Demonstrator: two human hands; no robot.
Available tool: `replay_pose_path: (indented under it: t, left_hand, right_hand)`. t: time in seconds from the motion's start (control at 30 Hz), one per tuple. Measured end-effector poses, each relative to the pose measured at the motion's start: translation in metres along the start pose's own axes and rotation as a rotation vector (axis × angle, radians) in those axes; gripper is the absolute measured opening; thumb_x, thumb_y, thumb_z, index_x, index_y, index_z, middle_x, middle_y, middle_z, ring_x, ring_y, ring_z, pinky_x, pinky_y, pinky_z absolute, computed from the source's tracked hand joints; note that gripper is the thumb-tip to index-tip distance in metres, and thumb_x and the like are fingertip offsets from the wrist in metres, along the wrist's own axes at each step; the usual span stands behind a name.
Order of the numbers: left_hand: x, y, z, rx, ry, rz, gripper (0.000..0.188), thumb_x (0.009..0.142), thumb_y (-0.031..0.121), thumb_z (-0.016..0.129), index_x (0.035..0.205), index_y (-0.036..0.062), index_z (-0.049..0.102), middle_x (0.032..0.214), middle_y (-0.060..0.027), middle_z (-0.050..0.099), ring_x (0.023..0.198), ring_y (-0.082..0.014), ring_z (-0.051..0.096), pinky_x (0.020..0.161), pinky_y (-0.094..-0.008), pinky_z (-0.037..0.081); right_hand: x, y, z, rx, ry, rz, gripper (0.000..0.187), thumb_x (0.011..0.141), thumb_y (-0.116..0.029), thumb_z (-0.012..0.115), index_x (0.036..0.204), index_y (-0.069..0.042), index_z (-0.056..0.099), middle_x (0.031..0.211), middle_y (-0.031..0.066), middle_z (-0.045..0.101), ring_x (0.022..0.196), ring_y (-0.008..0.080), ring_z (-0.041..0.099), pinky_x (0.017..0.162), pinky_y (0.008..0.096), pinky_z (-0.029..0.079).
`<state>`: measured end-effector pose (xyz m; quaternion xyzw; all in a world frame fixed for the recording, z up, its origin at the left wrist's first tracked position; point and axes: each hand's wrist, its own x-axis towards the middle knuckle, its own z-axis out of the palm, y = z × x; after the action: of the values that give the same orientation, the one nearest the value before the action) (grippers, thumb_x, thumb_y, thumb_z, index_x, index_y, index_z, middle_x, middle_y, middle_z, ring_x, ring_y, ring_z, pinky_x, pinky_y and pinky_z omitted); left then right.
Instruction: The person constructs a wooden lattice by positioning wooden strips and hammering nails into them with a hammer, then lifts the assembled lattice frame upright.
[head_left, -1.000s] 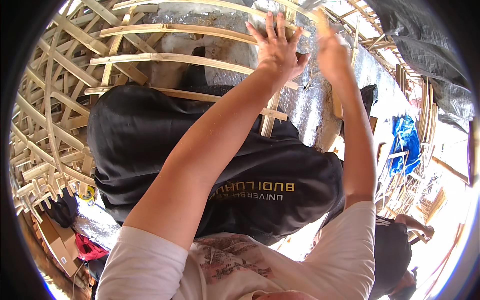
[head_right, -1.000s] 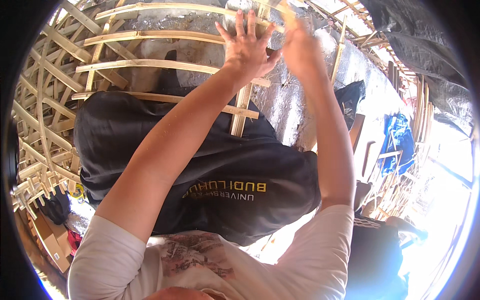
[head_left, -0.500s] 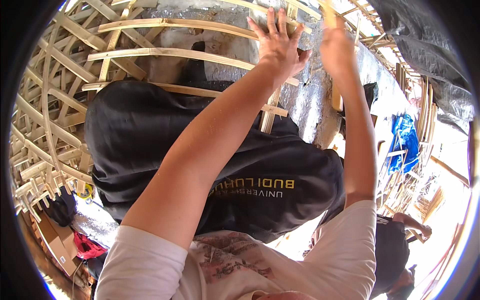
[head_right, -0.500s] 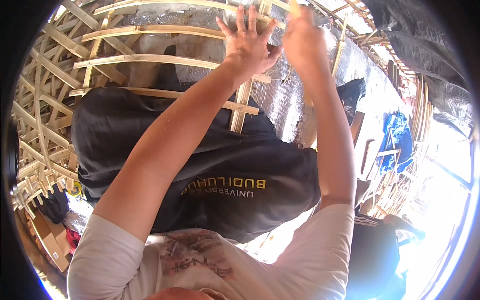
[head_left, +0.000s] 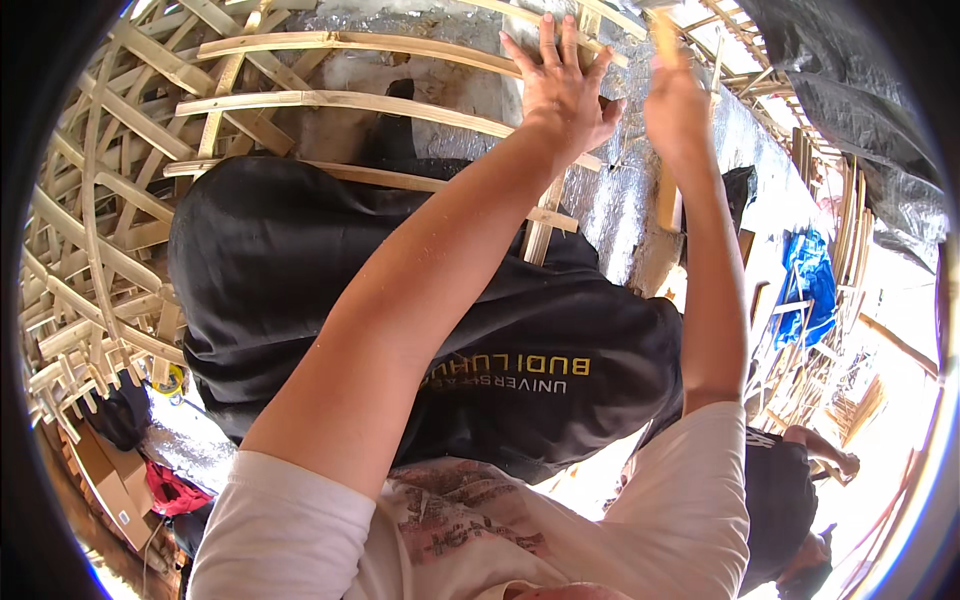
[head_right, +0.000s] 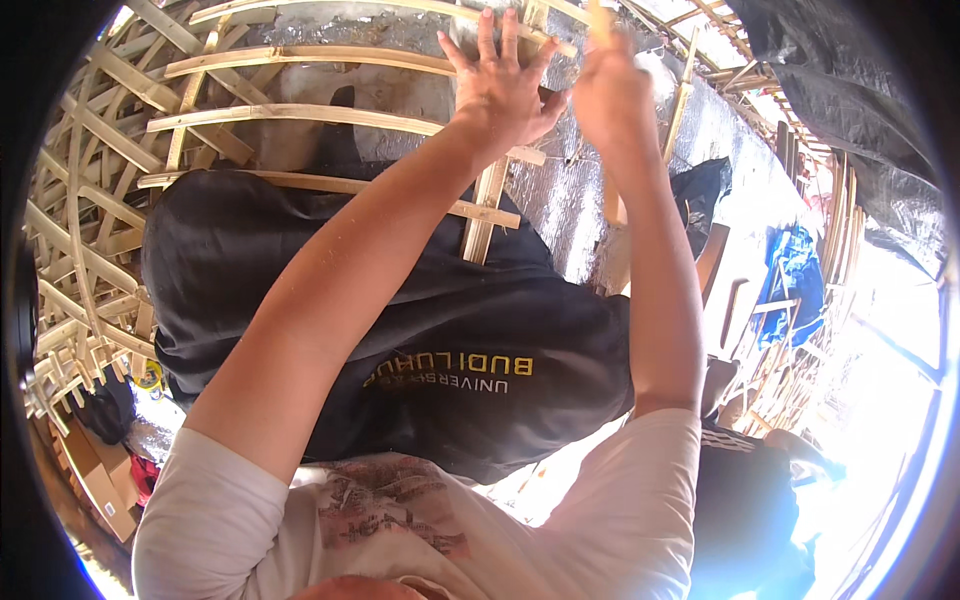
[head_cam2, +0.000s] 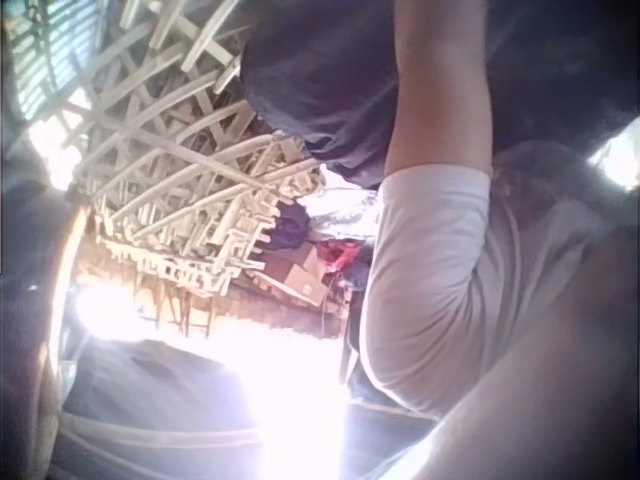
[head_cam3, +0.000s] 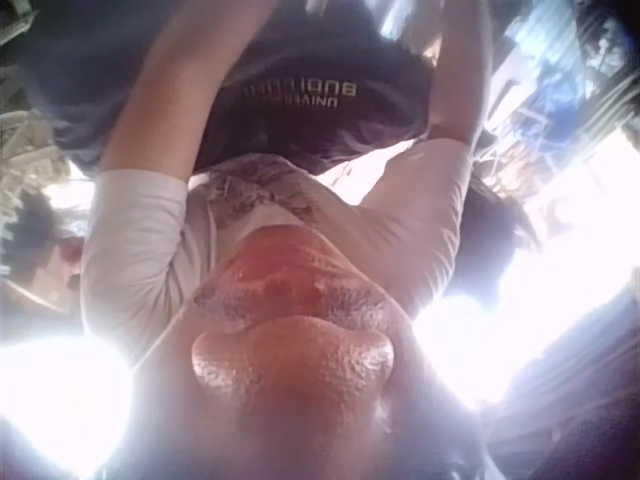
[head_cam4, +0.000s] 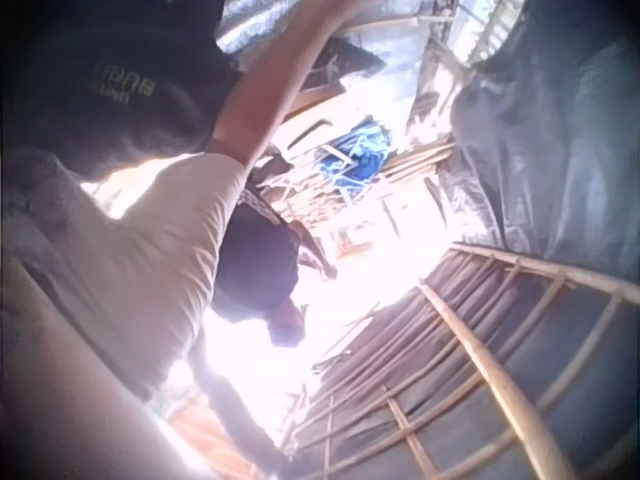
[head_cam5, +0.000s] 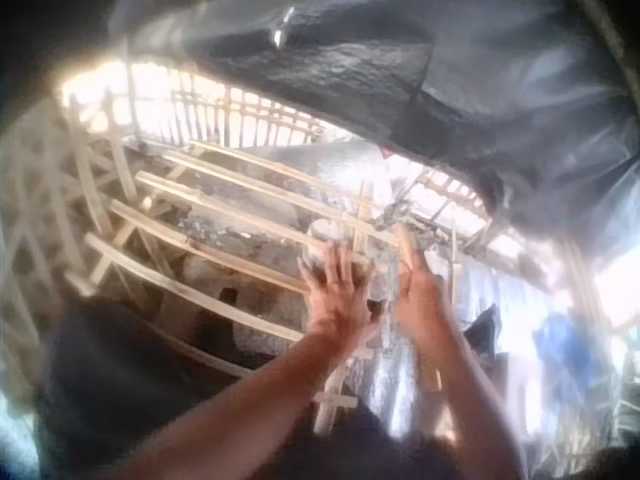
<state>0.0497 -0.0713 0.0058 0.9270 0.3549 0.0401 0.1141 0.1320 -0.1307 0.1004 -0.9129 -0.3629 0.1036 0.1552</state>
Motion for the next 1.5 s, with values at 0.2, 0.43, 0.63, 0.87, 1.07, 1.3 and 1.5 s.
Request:
replay_pose_path:
  t: [0.2,0.43,0.63,0.87,1.07,1.3,1.5]
  left_hand:
    - [-0.001,-0.001,-0.001,0.008,0.043,-0.01,0.069,0.092,0.058,0.039,0.153,0.0302,0.024,0.161,-0.0164,0.007,0.147,-0.0421,0.0,0.102,-0.0805,0.002]
    - [0.002,-0.003,0.005,0.018,0.053,0.008,0.067,0.092,0.058,0.037,0.152,0.0304,0.025,0.16,-0.02,0.006,0.146,-0.0451,0.001,0.104,-0.0791,0.005]
    - [-0.004,-0.001,-0.001,0.022,0.003,0.016,0.069,0.093,0.06,0.035,0.153,0.0293,0.023,0.16,-0.0208,0.004,0.146,-0.0457,0.0,0.104,-0.0787,0.008]
    - [0.002,0.003,-0.003,0.018,-0.003,0.016,0.07,0.092,0.06,0.036,0.154,0.0287,0.022,0.16,-0.0216,0.003,0.146,-0.0458,0.0,0.105,-0.0768,0.011]
    - [0.003,0.001,-0.003,0.014,0.005,0.025,0.07,0.091,0.058,0.04,0.153,0.0304,0.024,0.16,-0.0215,0.003,0.146,-0.0461,0.0,0.105,-0.0773,0.011]
    - [0.004,0.001,-0.004,0.014,0.04,0.013,0.072,0.09,0.059,0.041,0.153,0.0293,0.024,0.16,-0.0214,0.003,0.146,-0.0463,-0.001,0.105,-0.0769,0.011]
    - [0.0,0.0,-0.004,0.036,-0.015,0.017,0.071,0.091,0.059,0.038,0.154,0.0289,0.021,0.16,-0.0215,0.004,0.146,-0.0462,0.001,0.105,-0.0771,0.013]
  right_hand:
    - [-0.006,-0.006,-0.003,0.006,0.013,-0.074,0.029,0.101,-0.027,0.041,0.114,-0.003,0.051,0.085,0.0283,0.066,0.082,0.0454,0.067,0.07,0.0522,0.053]
    - [-0.008,-0.003,0.002,-0.017,0.019,-0.091,0.028,0.101,-0.027,0.042,0.114,-0.004,0.05,0.085,0.0292,0.066,0.083,0.0466,0.066,0.07,0.0537,0.053]
    - [-0.002,0.008,0.002,-0.067,-0.179,-0.037,0.023,0.101,-0.023,0.042,0.114,-0.005,0.048,0.077,0.0262,0.066,0.077,0.0432,0.068,0.064,0.0542,0.054]
    - [0.01,0.015,0.012,-0.124,-0.131,-0.109,0.025,0.099,-0.021,0.043,0.115,-0.003,0.05,0.083,0.0273,0.067,0.08,0.0451,0.068,0.07,0.0517,0.055]
    - [0.004,0.014,0.019,-0.175,-0.163,-0.16,0.03,0.1,-0.025,0.04,0.117,-0.002,0.05,0.087,0.0296,0.066,0.084,0.0456,0.067,0.072,0.0515,0.056]
    - [0.005,0.004,0.006,-0.071,-0.015,-0.062,0.029,0.102,-0.025,0.039,0.118,-0.003,0.051,0.087,0.0246,0.068,0.078,0.0399,0.07,0.064,0.0501,0.056]
    - [0.004,0.0,0.0,-0.041,-0.066,-0.072,0.031,0.102,-0.026,0.04,0.118,-0.001,0.049,0.089,0.0279,0.067,0.078,0.0425,0.068,0.066,0.0492,0.055]
